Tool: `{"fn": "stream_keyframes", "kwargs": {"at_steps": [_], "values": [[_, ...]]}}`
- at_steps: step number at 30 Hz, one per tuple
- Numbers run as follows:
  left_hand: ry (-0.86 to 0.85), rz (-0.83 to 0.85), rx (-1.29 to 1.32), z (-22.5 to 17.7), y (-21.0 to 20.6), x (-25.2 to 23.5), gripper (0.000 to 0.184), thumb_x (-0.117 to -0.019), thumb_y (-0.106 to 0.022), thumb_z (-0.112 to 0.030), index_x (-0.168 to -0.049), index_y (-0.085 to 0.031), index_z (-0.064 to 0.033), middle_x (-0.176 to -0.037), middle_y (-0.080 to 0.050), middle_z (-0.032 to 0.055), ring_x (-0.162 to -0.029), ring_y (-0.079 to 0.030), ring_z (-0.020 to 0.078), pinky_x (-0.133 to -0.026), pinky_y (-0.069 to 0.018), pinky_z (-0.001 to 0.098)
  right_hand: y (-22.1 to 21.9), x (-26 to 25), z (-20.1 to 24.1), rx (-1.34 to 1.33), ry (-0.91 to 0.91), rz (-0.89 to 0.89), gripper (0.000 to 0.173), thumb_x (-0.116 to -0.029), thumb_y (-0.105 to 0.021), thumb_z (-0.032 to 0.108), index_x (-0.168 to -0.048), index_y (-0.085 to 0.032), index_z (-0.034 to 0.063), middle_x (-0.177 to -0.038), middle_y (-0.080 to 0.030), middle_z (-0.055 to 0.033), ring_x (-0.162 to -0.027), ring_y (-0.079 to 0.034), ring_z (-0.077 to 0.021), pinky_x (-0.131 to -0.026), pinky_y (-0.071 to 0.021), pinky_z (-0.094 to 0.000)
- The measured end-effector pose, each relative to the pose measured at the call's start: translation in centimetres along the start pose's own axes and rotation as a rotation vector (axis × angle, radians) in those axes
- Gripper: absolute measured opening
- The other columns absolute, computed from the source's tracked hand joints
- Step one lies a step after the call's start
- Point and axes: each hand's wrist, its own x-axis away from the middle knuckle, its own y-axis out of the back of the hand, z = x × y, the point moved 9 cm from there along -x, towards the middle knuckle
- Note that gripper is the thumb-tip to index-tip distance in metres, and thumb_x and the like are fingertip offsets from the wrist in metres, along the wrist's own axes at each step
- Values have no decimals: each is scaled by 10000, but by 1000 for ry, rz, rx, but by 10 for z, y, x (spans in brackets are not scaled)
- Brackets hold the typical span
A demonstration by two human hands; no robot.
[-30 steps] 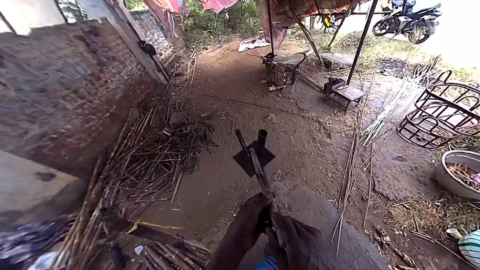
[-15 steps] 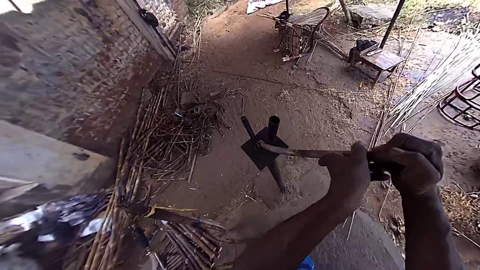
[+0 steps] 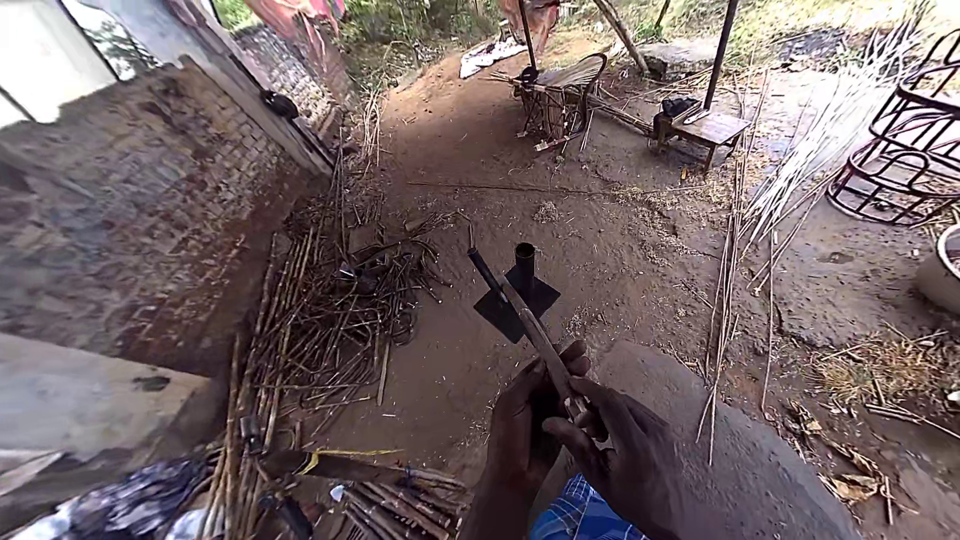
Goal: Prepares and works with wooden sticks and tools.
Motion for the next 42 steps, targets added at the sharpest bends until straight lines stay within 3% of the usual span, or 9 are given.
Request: {"fn": "stream_keyframes", "kwargs": {"at_steps": [4, 12, 16, 19, 22, 24, 28, 37, 42], "values": [[40, -47, -109, 0, -2, -5, 426, -1111, -384, -335, -1268, -629, -24, -1219, -685, 225, -1039, -717, 276, -854, -608, 385, -2, -13, -2, 13, -23, 10, 392, -1014, -637, 365, -1268, -655, 68, -788, -654, 26, -628, -606, -68, -561, -545, -261], [161, -44, -353, 17, -69, -24, 442, -1040, -511, -523, -1176, -642, -123, -983, -688, 48, -838, -681, 117, -752, -591, 298, 33, -55, -36, 180, -155, 53, 292, -1024, -571, 299, -1201, -682, 95, -826, -690, -16, -641, -646, -142, -541, -540, -349], [64, -145, -428, 28, -119, -91, 471, -1081, -446, -470, -1026, -656, -52, -825, -671, 54, -732, -668, 130, -680, -588, 315, 59, -112, -101, 62, -318, 150, 291, -1040, -536, 387, -1126, -702, 164, -765, -644, 68, -615, -602, -22, -562, -535, -268], [38, -292, -512, 42, -142, -138, 571, -1113, -294, -472, -1221, -585, 6, -1121, -627, 192, -1033, -632, 289, -875, -550, 499, 65, -146, -144, 25, -344, 136, 326, -1071, -498, 343, -1095, -723, 107, -843, -675, -24, -707, -612, -100, -674, -508, -385], [16, -182, -487, 30, -121, -96, 467, -1062, -451, -504, -1091, -643, -79, -903, -665, 66, -797, -657, 164, -699, -577, 368, 58, -113, -97, 16, -272, 51, 275, -1070, -518, 317, -1140, -689, 113, -804, -656, -27, -640, -615, -144, -569, -541, -395], [118, -40, -480, 21, -77, -52, 429, -1017, -548, -541, -1130, -672, -146, -904, -684, 9, -759, -662, 95, -680, -578, 279, 34, -67, -61, 94, -207, 14, 295, -1050, -555, 325, -1234, -646, 113, -831, -669, -10, -657, -640, -144, -572, -567, -381], [130, -126, -275, 9, 2, -22, 289, -1047, -582, -307, -1127, -675, -46, -935, -684, 115, -771, -685, 164, -723, -614, 325, -3, -16, -31, 106, -140, 79, 512, -985, -659, 400, -1385, -573, 93, -956, -694, -10, -820, -675, -150, -778, -598, -390], [55, -83, -194, -14, 6, -13, 251, -1055, -546, -169, -1184, -669, 8, -1007, -700, 176, -846, -712, 197, -786, -624, 340, -19, -26, -15, 201, -16, 96, 413, -973, -666, 301, -1312, -641, 67, -893, -713, -12, -784, -689, -144, -744, -590, -331], [70, -111, -222, -23, 3, -16, 342, -1091, -468, -285, -1161, -662, -13, -992, -697, 163, -842, -712, 206, -783, -624, 373, -24, -40, -15, 253, 32, 48, 328, -974, -662, 360, -1128, -678, 71, -737, -668, 1, -638, -652, -145, -610, -558, -320]]}}
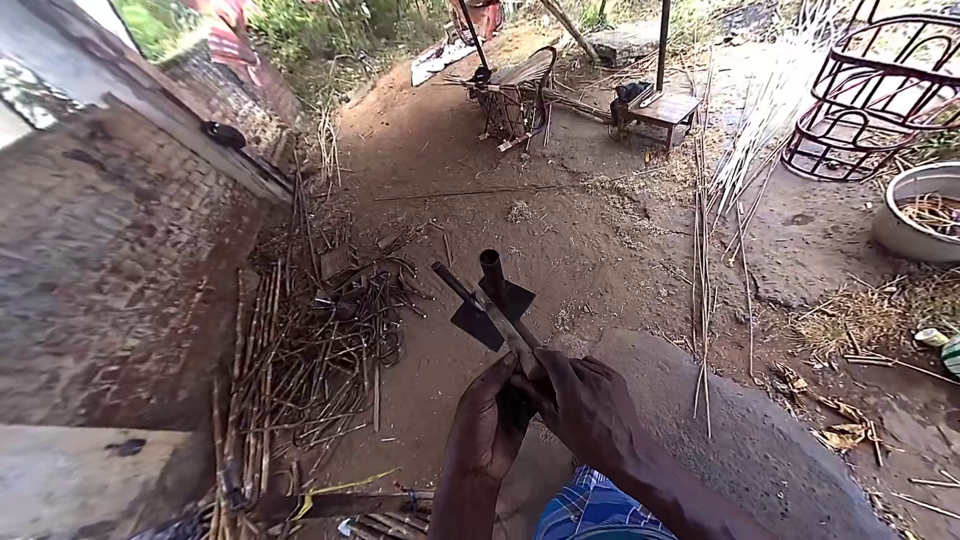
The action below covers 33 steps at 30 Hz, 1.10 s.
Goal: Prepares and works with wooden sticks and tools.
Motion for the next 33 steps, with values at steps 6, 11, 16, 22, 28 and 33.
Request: {"fn": "stream_keyframes", "kwargs": {"at_steps": [6, 11, 16, 22, 28, 33], "values": [[-12, 47, -18, -6, -25, -23, 466, -1076, -411, -512, -1069, -628, -99, -1015, -688, 100, -903, -701, 184, -788, -610, 381, -20, -29, -23, 43, -74, 39, 159, -998, -574, 210, -920, -649, 94, -636, -594, -29, -572, -627, -209, -518, -511, -390], [24, 55, -106, -7, -52, -45, 421, -1042, -499, -518, -1163, -649, -144, -1056, -702, 67, -913, -698, 154, -772, -601, 344, -25, -48, -48, 46, -212, 160, 132, -964, -546, 133, -932, -666, 88, -646, -611, -71, -575, -648, -277, -484, -505, -460], [-58, -146, -178, -14, -89, -115, 273, -1052, -548, -305, -996, -643, -56, -829, -655, 76, -741, -657, 166, -680, -577, 360, -26, -92, -101, -68, -353, 121, 181, -981, -587, 194, -862, -625, 64, -646, -584, -92, -595, -632, -274, -522, -491, -467], [-5, -26, -250, -1, -21, -63, 397, -993, -612, -508, -1127, -677, -140, -927, -681, 34, -776, -664, 121, -683, -584, 308, -26, -34, -47, -92, -174, 107, 281, -929, -690, 219, -1164, -669, 66, -889, -693, -73, -788, -688, -240, -728, -585, -455], [18, 10, -43, 19, 9, 7, 327, -1083, -495, -224, -1239, -647, 19, -963, -699, 208, -784, -712, 211, -741, -625, 365, 8, 41, 2, -187, -18, 56, 425, -972, -687, 359, -1318, -648, 116, -922, -710, -3, -832, -680, -120, -822, -581, -339], [69, 138, 12, 25, -12, 27, 353, -1074, -499, -227, -1325, -628, -16, -1037, -696, 215, -856, -721, 223, -801, -624, 378, 39, 46, 7, -174, 15, -39, 386, -982, -680, 400, -1227, -699, 102, -859, -707, 17, -779, -666, -92, -769, -569, -297]]}}
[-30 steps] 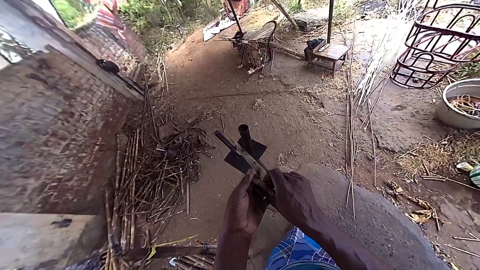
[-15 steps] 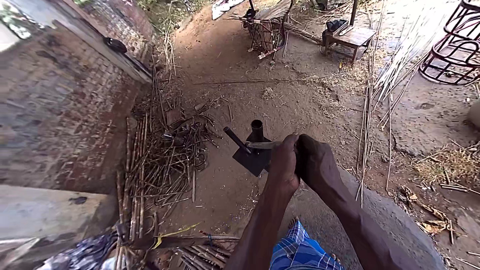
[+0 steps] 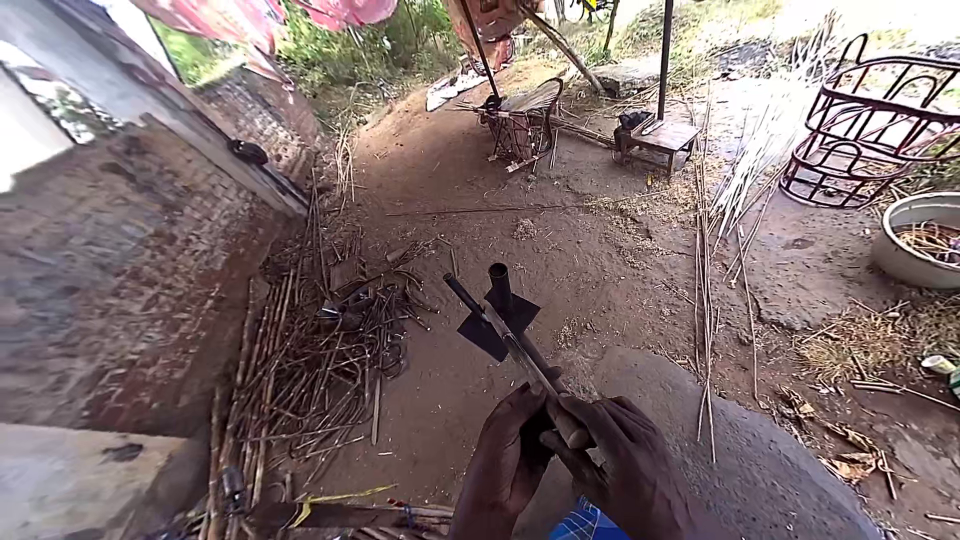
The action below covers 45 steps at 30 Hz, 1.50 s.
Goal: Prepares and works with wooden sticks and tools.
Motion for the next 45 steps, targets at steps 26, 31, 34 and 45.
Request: {"fn": "stream_keyframes", "kwargs": {"at_steps": [26, 31, 34, 45], "values": [[-93, -131, 43, -25, 9, -10, 288, -1069, -511, -190, -1190, -671, 16, -1075, -700, 204, -869, -709, 216, -761, -610, 336, -13, -23, -9, -93, -130, -106, 481, -935, -717, 490, -1227, -670, 110, -854, -665, 39, -699, -624, -62, -619, -569, -286], [-87, -191, 64, -27, 20, -25, 370, -1094, -431, -233, -1241, -661, 17, -1164, -706, 202, -949, -725, 229, -792, -612, 343, -37, -35, -14, 34, -94, -63, 438, -1001, -633, 447, -1212, -688, 68, -831, -699, -5, -691, -659, -122, -664, -582, -322], [-81, -215, 9, -32, 17, -30, 372, -1100, -399, -282, -1159, -653, -17, -1000, -697, 155, -840, -704, 206, -758, -611, 359, -46, -47, -23, 55, -97, -30, 361, -996, -644, 350, -1203, -677, 56, -847, -704, -26, -710, -681, -154, -673, -594, -343], [-29, -88, -179, -34, -52, -87, 399, -1063, -487, -459, -1135, -674, -114, -1029, -726, 66, -884, -713, 142, -751, -608, 314, -44, -99, -75, 53, -351, 180, 164, -942, -603, 61, -1088, -678, 47, -834, -677, -114, -745, -688, -295, -625, -559, -478]]}}
